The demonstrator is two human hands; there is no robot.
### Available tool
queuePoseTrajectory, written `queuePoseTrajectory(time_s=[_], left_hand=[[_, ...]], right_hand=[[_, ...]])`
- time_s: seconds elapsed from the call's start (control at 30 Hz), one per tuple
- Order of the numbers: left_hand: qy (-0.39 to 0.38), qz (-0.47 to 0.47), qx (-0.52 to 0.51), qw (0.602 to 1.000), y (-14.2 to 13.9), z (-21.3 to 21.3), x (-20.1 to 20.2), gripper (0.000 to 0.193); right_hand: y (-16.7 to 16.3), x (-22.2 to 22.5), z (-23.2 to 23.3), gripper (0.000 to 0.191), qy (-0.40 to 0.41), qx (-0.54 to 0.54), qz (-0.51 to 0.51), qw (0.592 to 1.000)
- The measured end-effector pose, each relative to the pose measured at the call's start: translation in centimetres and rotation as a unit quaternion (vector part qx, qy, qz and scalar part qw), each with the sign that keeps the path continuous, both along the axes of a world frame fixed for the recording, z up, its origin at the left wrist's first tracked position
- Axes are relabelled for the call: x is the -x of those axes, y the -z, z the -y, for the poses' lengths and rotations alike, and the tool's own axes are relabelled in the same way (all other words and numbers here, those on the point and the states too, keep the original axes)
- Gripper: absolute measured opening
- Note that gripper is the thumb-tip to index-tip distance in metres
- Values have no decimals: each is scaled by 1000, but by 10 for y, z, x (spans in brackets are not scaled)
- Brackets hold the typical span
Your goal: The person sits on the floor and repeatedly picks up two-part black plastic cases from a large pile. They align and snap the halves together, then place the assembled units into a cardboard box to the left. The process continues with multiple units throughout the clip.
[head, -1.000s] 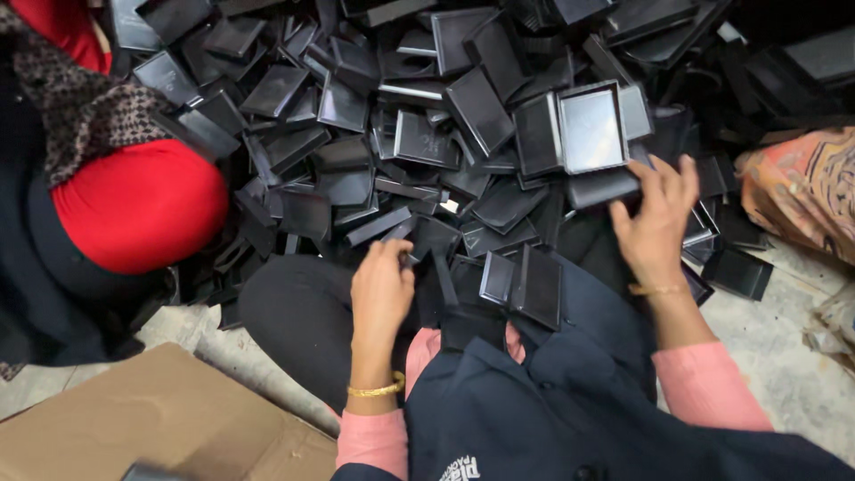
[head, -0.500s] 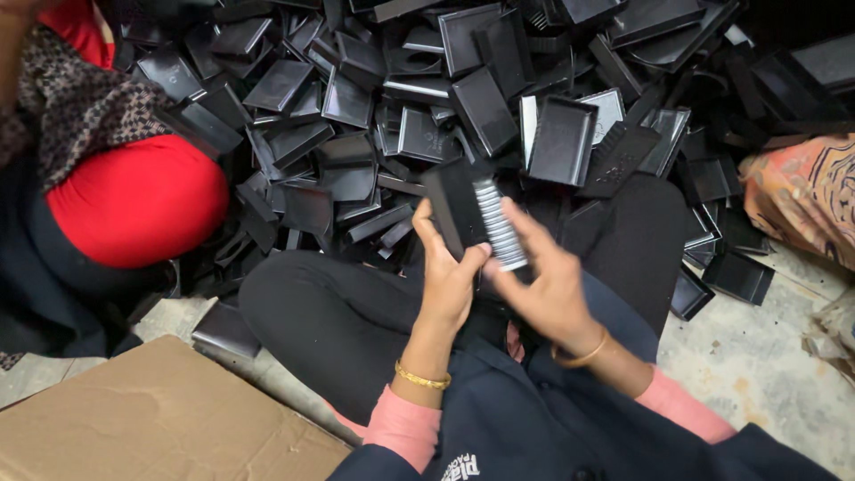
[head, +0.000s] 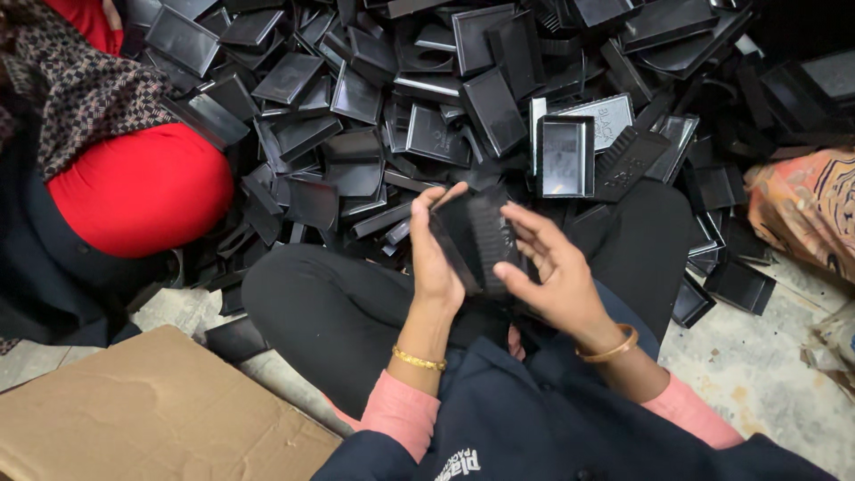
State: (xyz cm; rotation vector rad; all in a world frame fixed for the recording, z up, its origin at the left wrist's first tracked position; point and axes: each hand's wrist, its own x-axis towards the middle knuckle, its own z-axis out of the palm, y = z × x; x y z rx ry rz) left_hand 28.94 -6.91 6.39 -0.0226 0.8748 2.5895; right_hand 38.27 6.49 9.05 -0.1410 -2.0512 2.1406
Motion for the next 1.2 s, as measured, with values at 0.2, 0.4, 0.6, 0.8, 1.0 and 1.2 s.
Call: queuePoseTrajectory(time_s=[0.2, 0.4, 0.6, 0.8, 1.0, 1.2], left_hand=[[-16, -88, 169, 982, 15, -3, -2, 58], [33, -85, 160, 983, 12, -1, -4, 66], [-37, -395, 402, 825, 6, 27, 17, 54], [-156, -326, 514, 778, -2, 26, 20, 51], [0, -279, 471, 837, -11, 43, 26, 28], [67, -234, 387, 889, -34, 67, 29, 18]], right_hand=[[-9, -2, 4, 72, -16, -93, 31, 995], [-3, 4, 1, 68, -66, 28, 44, 996], [-14, 3, -29, 49, -187, 328, 129, 917], [-9, -4, -14, 44, -64, 90, 121, 986], [-7, 6, -17, 40, -24, 105, 124, 986], [-29, 15, -19, 42, -65, 107, 114, 986]])
